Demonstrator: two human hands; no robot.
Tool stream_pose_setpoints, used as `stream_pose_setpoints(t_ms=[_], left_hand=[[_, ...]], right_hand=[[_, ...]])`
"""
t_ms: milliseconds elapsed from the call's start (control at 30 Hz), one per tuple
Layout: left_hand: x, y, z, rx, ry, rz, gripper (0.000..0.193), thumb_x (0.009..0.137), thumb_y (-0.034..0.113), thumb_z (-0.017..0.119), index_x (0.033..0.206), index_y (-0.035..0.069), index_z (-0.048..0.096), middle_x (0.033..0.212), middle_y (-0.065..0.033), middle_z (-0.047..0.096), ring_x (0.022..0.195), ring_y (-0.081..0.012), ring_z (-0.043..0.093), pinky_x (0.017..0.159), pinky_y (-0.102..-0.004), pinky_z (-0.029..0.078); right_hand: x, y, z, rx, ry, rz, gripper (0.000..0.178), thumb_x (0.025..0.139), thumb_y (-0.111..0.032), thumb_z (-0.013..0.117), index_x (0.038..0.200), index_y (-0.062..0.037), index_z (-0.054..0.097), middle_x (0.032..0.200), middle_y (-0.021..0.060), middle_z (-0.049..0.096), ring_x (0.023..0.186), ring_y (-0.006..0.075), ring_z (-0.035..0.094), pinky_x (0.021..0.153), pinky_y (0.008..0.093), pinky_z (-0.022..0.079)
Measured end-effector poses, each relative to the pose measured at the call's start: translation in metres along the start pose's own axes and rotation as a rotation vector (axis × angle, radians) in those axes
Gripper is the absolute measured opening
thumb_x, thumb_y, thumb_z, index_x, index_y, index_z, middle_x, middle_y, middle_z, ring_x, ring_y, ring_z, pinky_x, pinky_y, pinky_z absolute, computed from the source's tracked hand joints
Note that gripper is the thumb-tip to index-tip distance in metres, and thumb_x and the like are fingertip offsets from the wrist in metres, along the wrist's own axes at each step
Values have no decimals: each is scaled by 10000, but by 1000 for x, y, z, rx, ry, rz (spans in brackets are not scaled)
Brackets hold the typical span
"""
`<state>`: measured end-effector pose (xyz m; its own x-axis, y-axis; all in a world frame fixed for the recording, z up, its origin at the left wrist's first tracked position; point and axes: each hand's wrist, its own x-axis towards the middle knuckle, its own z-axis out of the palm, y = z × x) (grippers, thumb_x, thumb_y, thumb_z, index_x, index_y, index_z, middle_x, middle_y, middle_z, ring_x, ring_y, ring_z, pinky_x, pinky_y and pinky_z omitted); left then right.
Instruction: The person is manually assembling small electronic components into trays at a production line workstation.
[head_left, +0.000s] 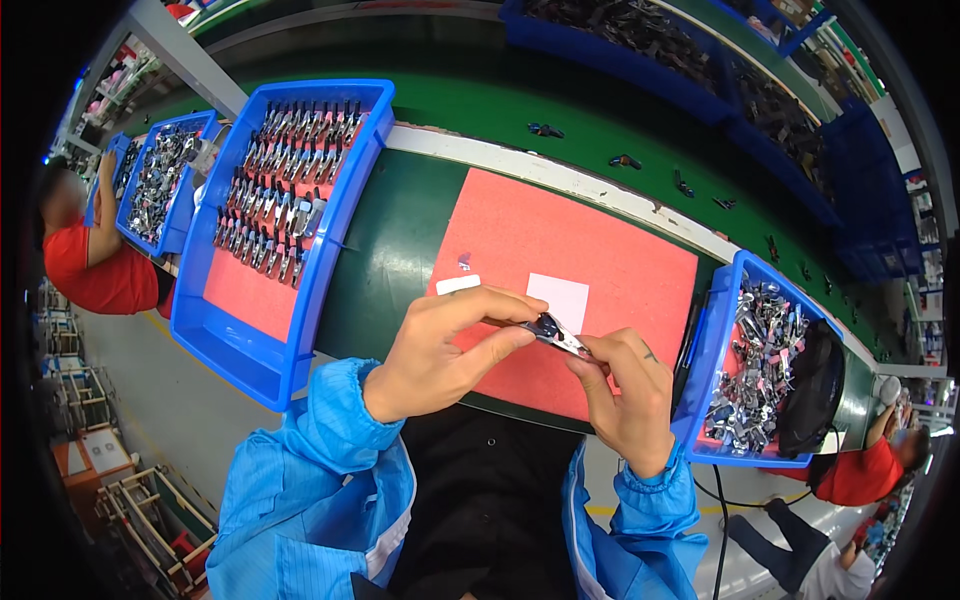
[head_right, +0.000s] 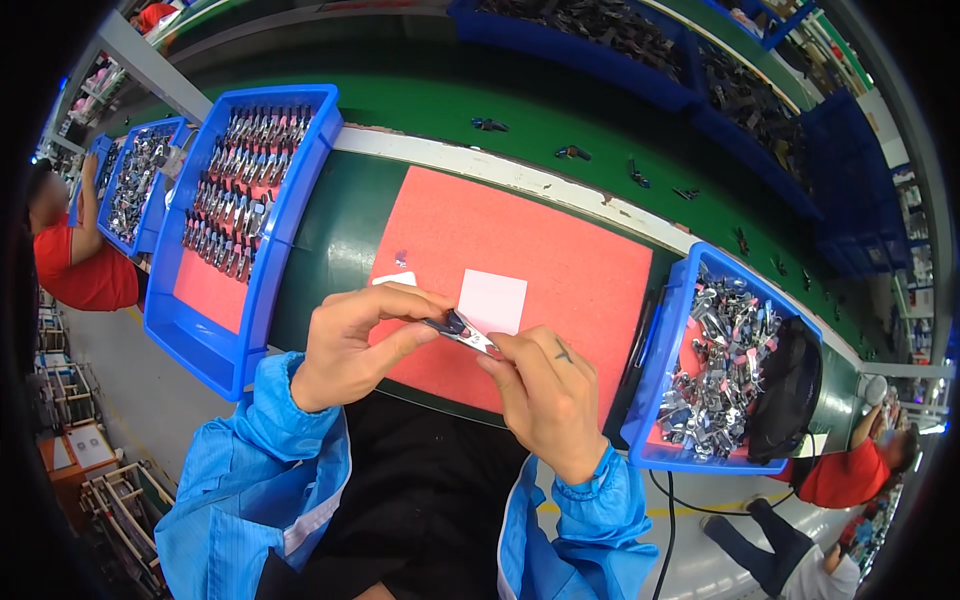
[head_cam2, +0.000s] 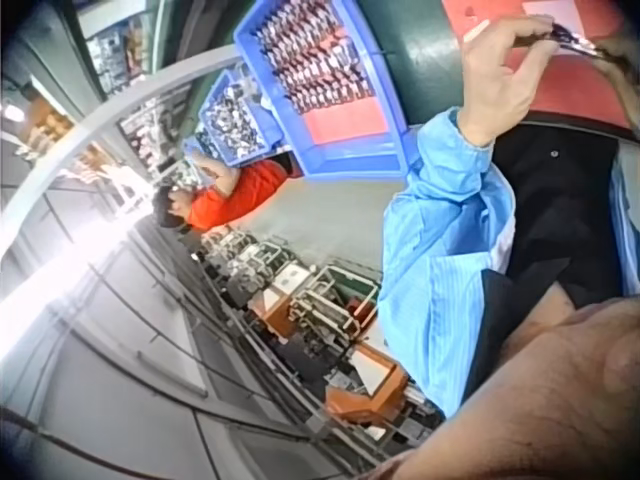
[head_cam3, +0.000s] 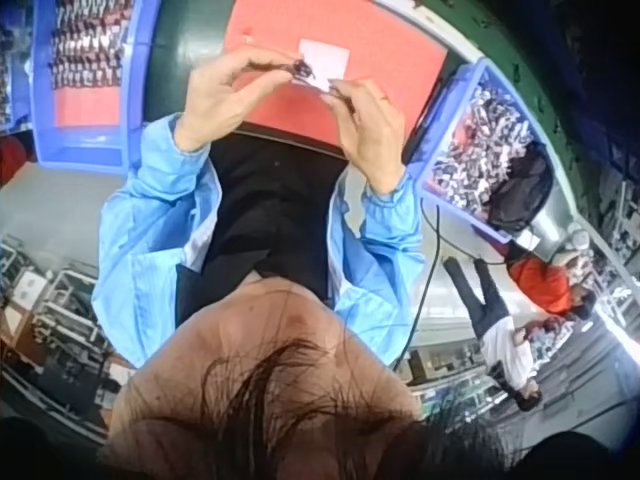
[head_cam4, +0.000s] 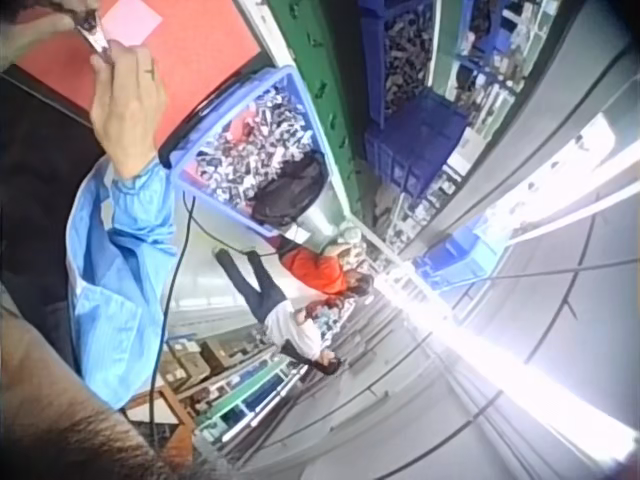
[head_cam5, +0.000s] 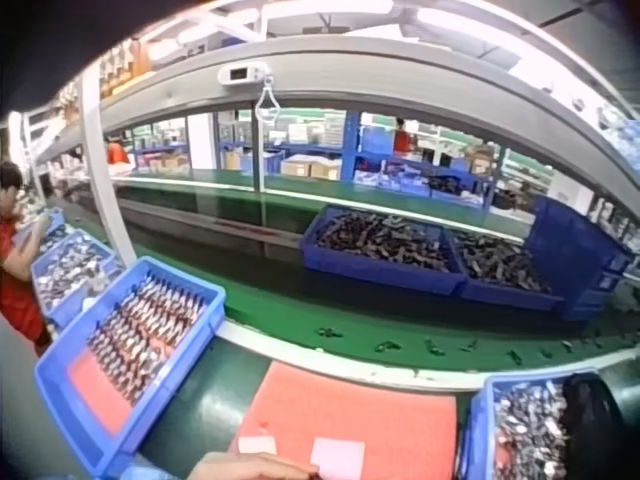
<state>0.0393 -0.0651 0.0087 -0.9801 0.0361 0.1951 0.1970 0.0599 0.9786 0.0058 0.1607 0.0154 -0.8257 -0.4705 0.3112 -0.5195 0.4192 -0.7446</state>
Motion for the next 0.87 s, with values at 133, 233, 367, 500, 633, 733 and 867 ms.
stream_pose_setpoints(t_ms=[133, 233, 367, 500, 633, 733, 867], left_hand=[[3, 2, 1, 201, -37, 104, 182, 869, -85, 716, 1048, -59, 708, 1106, -188, 750, 1004, -267, 748, 906, -337, 594], [2, 2, -2, 258, -75, 147, 156, 871, -70, 723, 1026, -60, 717, 1086, -182, 759, 987, -273, 755, 882, -343, 601], [0, -1, -7, 219, -107, 87, 162, 872, -55, 730, 1034, -50, 724, 1090, -184, 757, 986, -282, 755, 873, -350, 601], [-1, -1, -4, 244, -144, 86, 161, 865, -46, 742, 1026, -43, 728, 1078, -180, 756, 970, -289, 755, 855, -355, 604], [-13, -2, 7, 257, -105, 107, 154, 884, -36, 725, 1038, -41, 725, 1056, -171, 754, 947, -293, 753, 836, -354, 607], [-18, -8, 2, 277, -169, 165, 226, 919, -9, 692, 1144, -34, 692, 1130, -175, 730, 1015, -294, 732, 872, -367, 597], [-33, 0, -10, 237, -308, 79, 476, 950, 111, 670, 1388, 39, 500, 1451, -244, 516, 1319, -342, 550, 1058, -410, 471]], right_hand=[[-2, 4, -1, -109, -6, -68, 200, 804, 12, 797, 983, 19, 710, 786, 111, 631, 643, 233, 618, 556, 333, 475], [-4, 4, -2, -149, -12, -111, 218, 781, 2, 804, 972, 8, 699, 792, 118, 629, 652, 281, 634, 556, 377, 492], [-5, 3, -1, -148, -47, -97, 212, 792, -36, 807, 970, 4, 699, 810, 117, 640, 676, 284, 642, 574, 384, 504], [2, -1, -5, -175, -102, -111, 230, 778, -17, 817, 981, 13, 713, 830, 128, 662, 711, 271, 656, 619, 370, 514], [8, -6, 9, -99, -175, -72, 279, 765, -33, 829, 1014, 10, 713, 847, 126, 666, 747, 282, 660, 662, 381, 526], [9, -1, 15, -143, -235, -114, 308, 776, -100, 827, 1035, 8, 697, 848, 110, 651, 754, 311, 657, 684, 382, 540], [-14, 20, 26, -53, -37, 11, 431, 796, 26, 782, 1217, -4, 694, 1056, 134, 701, 874, 319, 677, 765, 378, 556]])
